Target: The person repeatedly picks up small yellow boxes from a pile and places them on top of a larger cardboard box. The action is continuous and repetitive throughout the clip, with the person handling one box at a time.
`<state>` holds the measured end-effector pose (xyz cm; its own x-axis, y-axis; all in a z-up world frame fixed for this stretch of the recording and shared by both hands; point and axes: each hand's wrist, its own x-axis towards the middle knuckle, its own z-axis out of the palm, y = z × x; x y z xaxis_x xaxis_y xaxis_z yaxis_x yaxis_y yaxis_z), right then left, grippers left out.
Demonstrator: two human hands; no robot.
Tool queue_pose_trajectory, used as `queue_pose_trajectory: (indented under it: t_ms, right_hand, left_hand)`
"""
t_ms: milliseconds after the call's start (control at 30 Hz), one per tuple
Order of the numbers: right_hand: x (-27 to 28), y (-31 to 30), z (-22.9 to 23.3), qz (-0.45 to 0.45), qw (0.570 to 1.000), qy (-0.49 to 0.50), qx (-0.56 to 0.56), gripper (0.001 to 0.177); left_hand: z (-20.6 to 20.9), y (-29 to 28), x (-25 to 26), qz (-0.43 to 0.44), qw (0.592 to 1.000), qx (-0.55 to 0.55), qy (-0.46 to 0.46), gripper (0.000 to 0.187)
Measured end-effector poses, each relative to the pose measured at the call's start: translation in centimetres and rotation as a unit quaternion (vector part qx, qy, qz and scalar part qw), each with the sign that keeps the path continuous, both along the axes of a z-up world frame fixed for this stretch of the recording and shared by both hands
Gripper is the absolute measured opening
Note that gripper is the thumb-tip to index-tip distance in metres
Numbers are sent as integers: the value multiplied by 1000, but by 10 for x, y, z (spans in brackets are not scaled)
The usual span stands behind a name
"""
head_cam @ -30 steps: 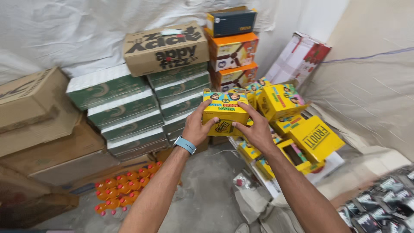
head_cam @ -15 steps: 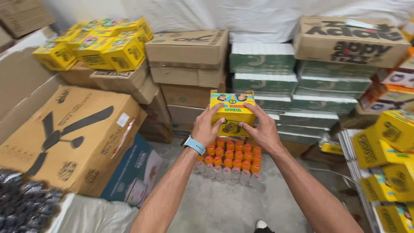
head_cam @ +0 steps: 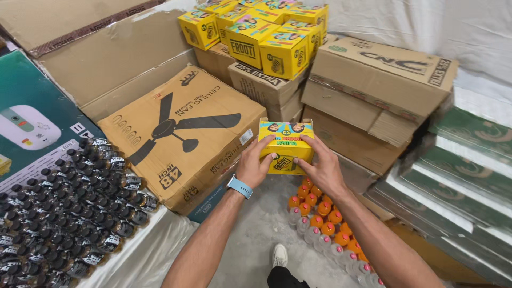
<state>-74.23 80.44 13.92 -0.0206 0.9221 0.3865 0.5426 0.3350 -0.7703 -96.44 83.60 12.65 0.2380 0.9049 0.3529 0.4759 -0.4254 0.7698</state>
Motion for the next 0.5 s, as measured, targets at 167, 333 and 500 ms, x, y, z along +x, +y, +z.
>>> queue_pose_trajectory:
  t_ms: [167,333,500]
  right_hand:
    - [-46,93,11,40,999,18,-3,69]
    - [-77,173,37,72,996,41,-23,67]
    - [-99,244,74,81,996,41,22,64]
  left_hand:
    - [12,77,-41,43,999,-2,-10,54]
    - [40,137,-70,57,998,0,-31,55]
    - [76,207,-94,55,997,40,-40,53]
